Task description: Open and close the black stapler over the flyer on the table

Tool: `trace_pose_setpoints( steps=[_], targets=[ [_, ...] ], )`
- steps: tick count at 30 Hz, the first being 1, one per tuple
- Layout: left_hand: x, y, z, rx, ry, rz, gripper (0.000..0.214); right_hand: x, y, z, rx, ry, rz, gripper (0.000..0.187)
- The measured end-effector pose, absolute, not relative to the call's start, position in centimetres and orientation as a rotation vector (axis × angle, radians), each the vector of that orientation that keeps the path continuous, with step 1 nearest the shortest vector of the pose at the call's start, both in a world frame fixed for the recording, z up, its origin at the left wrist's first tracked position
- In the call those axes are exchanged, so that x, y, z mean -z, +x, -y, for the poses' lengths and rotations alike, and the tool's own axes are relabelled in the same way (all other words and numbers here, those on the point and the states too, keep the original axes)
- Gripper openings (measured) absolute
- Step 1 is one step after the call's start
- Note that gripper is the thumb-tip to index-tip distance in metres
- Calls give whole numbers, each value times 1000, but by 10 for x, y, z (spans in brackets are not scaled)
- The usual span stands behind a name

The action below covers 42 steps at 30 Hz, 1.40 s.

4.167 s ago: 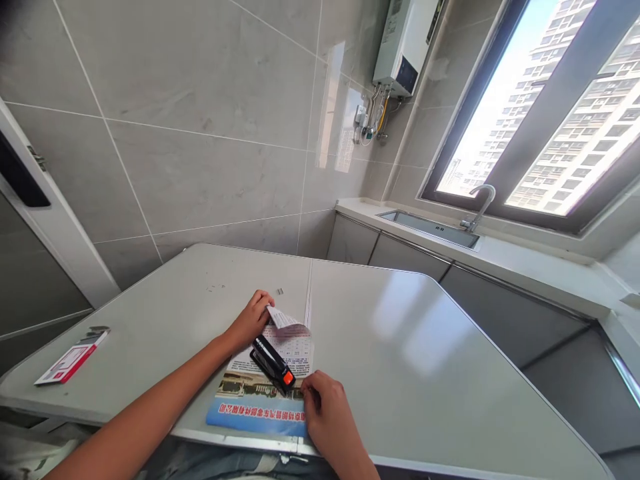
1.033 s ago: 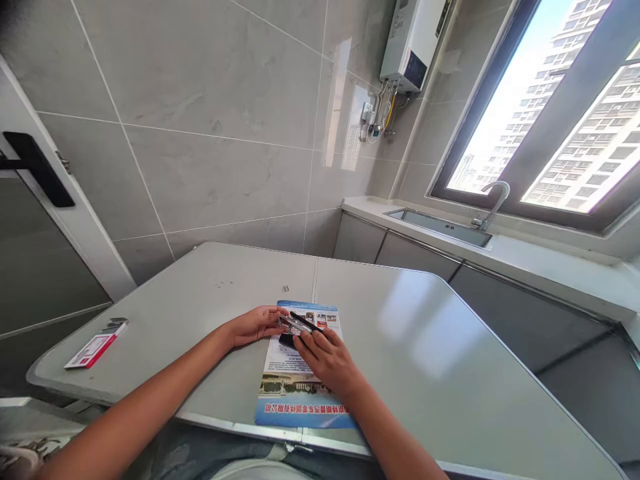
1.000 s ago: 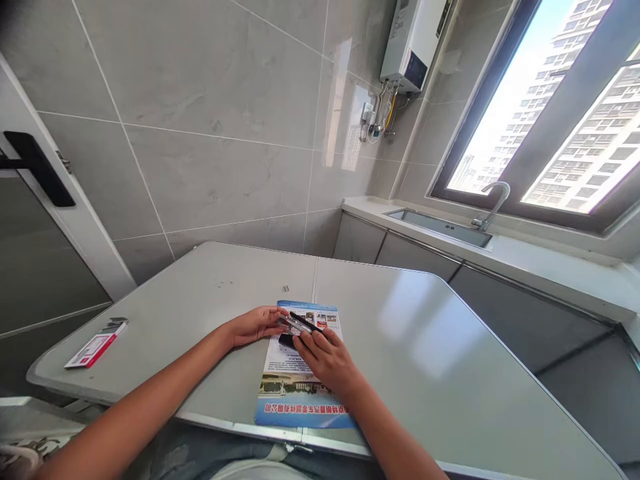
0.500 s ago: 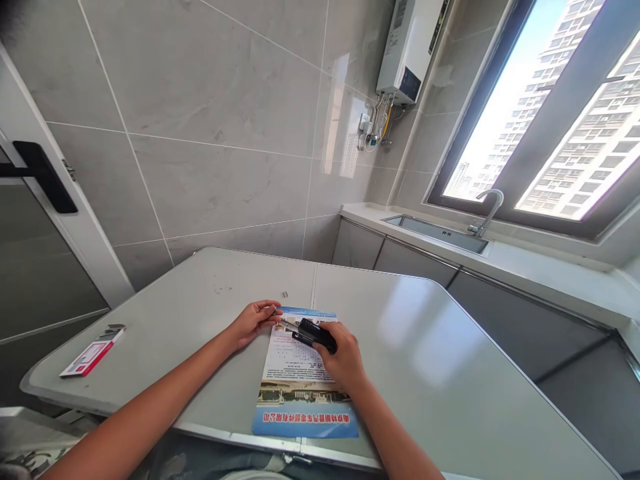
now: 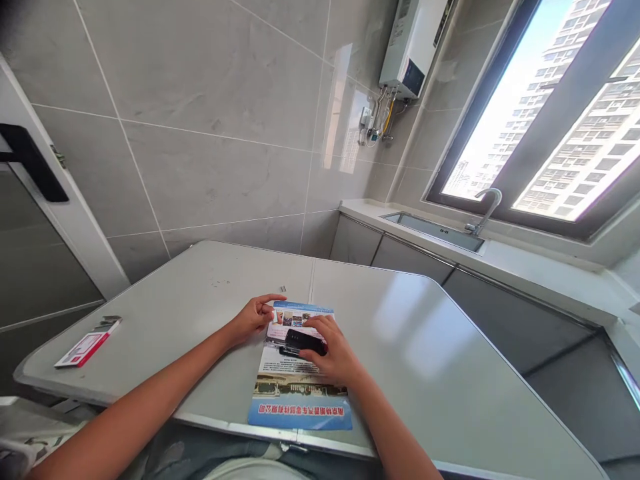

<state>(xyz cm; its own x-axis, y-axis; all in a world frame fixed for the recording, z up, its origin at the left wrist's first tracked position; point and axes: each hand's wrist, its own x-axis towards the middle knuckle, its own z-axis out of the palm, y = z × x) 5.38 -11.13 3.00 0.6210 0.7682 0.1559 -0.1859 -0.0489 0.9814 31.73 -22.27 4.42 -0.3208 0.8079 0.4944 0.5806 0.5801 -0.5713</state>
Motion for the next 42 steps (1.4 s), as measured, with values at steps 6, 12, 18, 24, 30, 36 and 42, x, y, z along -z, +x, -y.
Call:
trace_pose_setpoints(
  steps=[6,12,18,24,30,36,42],
  targets=[
    [-32,53,114,-780,1431,-403,104,-72,277,215,-142,-936,2126,22],
    [-23,51,109,-769,1432,-394,97,-75,254,192,-78,-809,2210,15],
    [-28,53,114,-695,1445,-464,95,-76,255,191,-329,-858,2201,12],
    [-30,52,110,-861,1507,-620,76,-78,313,175,-310,-1067,2028,10],
    [-23,51,70,-1018,2095,-1060,31,-38,423,127,-98,-1556,1649,13],
    [-24,65,14,-834,2378,-956,25,3,455,105,-90,-1695,1543,14],
    [-8,58,14,-757,2469,-1029,27,12,460,104,-76,-1698,1582,18]
  ],
)
